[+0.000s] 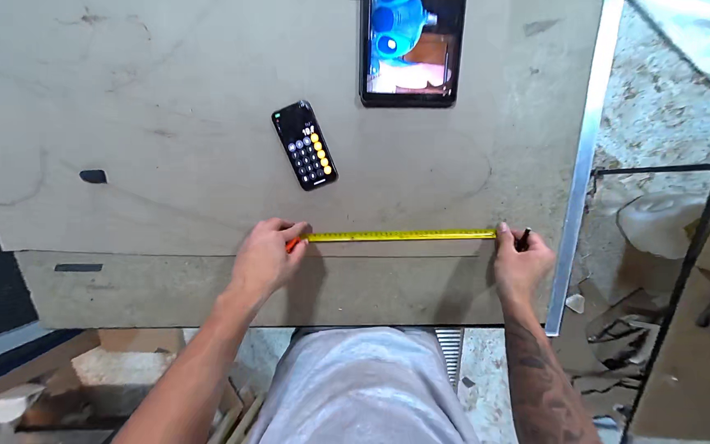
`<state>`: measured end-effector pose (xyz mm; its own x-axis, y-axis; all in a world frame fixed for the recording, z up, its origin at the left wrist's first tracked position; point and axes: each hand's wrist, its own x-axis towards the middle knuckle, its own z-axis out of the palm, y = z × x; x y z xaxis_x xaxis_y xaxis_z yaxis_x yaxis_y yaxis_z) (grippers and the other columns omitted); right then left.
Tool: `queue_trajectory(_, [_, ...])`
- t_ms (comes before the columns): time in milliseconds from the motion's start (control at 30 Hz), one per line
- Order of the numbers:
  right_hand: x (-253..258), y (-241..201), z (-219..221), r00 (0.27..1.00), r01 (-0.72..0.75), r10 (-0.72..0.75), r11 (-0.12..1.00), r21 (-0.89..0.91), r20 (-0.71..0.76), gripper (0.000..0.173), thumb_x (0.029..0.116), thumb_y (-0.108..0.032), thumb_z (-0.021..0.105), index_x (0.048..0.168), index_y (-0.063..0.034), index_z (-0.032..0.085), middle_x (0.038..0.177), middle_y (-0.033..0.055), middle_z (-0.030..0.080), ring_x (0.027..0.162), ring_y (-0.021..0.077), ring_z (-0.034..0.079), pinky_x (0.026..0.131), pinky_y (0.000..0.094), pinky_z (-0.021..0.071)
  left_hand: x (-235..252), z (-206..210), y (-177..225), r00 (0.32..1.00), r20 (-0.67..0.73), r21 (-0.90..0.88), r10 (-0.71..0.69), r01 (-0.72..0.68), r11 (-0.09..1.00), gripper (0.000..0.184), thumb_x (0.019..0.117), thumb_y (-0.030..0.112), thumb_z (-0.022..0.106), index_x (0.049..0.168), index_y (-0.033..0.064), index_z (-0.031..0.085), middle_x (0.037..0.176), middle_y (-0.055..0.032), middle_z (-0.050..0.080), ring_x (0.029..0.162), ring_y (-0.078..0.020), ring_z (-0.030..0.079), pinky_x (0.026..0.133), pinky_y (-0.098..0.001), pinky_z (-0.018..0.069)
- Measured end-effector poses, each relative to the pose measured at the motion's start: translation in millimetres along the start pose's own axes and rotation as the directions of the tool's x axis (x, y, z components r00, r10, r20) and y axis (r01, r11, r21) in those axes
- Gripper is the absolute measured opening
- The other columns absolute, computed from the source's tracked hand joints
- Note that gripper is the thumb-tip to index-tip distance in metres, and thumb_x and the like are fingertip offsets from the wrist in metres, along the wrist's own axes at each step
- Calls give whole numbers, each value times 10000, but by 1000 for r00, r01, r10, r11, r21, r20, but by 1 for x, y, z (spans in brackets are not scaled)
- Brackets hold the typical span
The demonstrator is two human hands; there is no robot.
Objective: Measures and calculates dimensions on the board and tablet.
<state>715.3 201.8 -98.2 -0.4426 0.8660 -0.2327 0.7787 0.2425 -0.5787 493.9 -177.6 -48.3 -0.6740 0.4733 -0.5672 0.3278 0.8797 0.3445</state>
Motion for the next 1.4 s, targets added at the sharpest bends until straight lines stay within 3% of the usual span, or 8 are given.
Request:
queue_trajectory(133, [-33, 0, 32, 991, 115, -116, 993, -12, -71, 343, 988, -403, 692, 956, -61, 697, 776, 30, 668, 661, 94, 617, 629, 303, 529, 0, 15, 7, 990, -125, 2, -65, 65, 998, 330, 943, 599, 637, 1098, 358, 799, 1244, -16, 659, 1106, -255, 638, 820, -537, 554])
queue_trajectory(333, [-18, -10, 9, 954, 299, -300, 953, -54, -5, 292, 1050, -293, 600, 1066, -29, 723, 996, 108, 640, 844, 172, 631, 745, 341, 550, 6, 21, 39, 936, -136, 87, -325, 338, 937, 280, 953, 549, 659, 1042, 327, 804, 1242, 6, 686, 1138, -292, 638, 799, -581, 532])
queue_trajectory(467, [-3, -45, 5, 878, 400, -461, 853, 335, 126, 342, 1121, -211, 385, 1075, -17, 662, 1055, 69, 678, 972, 158, 664, 888, 360, 566, 7, 20, 46, 916, -56, 148, -396, 400, 904, 279, 936, 564, 674, 1023, 332, 802, 1216, 14, 701, 1121, -293, 647, 783, -603, 526])
queue_trajectory(633, [1, -58, 51, 618, 261, -620, 742, 618, 484, 266, 1072, -218, 550, 1041, -26, 731, 835, 46, 714, 609, 123, 645, 527, 292, 580, 5, 22, 41, 919, -67, 160, -389, 395, 905, 264, 923, 587, 679, 976, 363, 806, 1185, 35, 712, 1041, -281, 680, 707, -604, 536])
queue_trajectory(800, [5, -74, 80, 353, 383, -728, 685, 620, 587, 126, 907, -69, 700, 1027, -41, 723, 908, 7, 731, 702, 95, 701, 591, 275, 641, 7, 27, 35, 921, -98, 130, -376, 387, 913, 246, 895, 581, 717, 948, 357, 804, 1145, 25, 720, 986, -281, 696, 673, -609, 538])
queue_trajectory(933, [10, -77, 93, 336, 542, -787, 611, 576, 518, 92, 879, -194, 689, 963, -176, 725, 813, -114, 671, 620, 3, 594, 492, 204, 517, 6, 30, 32, 922, -179, 158, -342, 371, 915, 250, 876, 596, 722, 933, 369, 809, 1051, 49, 725, 917, -228, 695, 656, -528, 559])
queue_trajectory(1133, [15, -63, 97, 367, 426, -779, 627, 652, 509, 103, 901, -241, 730, 980, -189, 770, 877, -63, 732, 701, 46, 683, 574, 208, 586, 7, 35, 30, 917, -160, 166, -366, 391, 906, 276, 889, 647, 665, 930, 412, 805, 1008, 112, 716, 911, -135, 674, 698, -442, 535])
queue_trajectory(1400, [15, -70, 91, 325, 478, -786, 616, 626, 525, 95, 868, -258, 715, 913, -176, 696, 750, -105, 664, 568, -10, 577, 468, 178, 498, 5, 31, 28, 930, -123, 144, -346, 362, 921, 249, 892, 593, 710, 937, 368, 805, 1056, 31, 732, 906, -252, 709, 645, -553, 562])
